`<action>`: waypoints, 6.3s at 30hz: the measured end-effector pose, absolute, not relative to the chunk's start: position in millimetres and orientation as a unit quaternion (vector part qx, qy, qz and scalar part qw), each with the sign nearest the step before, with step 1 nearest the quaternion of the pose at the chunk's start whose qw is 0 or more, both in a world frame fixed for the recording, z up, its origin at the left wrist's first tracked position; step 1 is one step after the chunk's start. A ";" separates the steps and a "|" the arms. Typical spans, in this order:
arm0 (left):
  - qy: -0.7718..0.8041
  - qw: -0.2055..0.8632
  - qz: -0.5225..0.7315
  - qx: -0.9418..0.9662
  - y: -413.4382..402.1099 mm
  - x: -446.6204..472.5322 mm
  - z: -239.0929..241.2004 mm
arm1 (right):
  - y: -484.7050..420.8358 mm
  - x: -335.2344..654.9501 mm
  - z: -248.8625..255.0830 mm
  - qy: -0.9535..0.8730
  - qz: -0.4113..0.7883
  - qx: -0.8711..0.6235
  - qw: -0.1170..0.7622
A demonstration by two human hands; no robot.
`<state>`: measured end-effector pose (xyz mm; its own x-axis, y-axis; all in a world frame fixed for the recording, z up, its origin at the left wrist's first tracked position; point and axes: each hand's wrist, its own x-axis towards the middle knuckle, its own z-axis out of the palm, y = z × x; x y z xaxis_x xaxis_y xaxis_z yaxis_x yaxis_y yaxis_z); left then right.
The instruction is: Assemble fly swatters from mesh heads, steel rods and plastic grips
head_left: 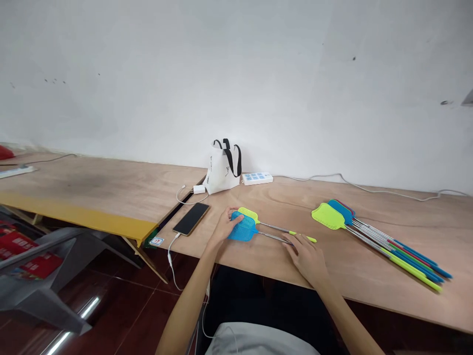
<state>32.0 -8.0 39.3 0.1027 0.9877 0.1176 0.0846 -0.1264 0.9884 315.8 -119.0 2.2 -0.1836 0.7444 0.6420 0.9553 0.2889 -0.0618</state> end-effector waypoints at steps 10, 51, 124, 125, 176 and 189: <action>0.510 0.292 0.375 0.716 -4.5 21.2 19.8 | -114.8 333.5 -2.9 -0.735 -0.163 -0.604 0.260; 0.514 0.088 0.179 0.834 -11.2 24.5 18.2 | -107.5 395.2 -17.9 -0.683 -0.012 -0.695 0.227; 0.515 0.084 0.183 0.833 -11.8 25.4 16.9 | -106.9 393.4 -15.8 -0.700 -0.034 -0.684 0.201; 0.515 0.085 0.182 0.833 -11.9 25.6 17.2 | -107.2 392.2 -14.1 -0.708 -0.035 -0.675 0.203; 0.296 0.541 0.643 0.455 -88.7 114.3 74.6 | -153.9 279.8 67.2 -0.693 0.342 -0.532 0.346; 0.262 0.551 0.701 0.370 -74.2 83.1 92.9 | -150.7 296.4 77.6 -0.714 0.308 -0.543 0.316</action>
<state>83.1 -74.2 92.9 -0.1201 0.9659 0.2294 -0.5776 -0.2559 0.7752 296.4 -150.7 77.6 -0.2095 0.9708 0.1166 0.5805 0.2195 -0.7841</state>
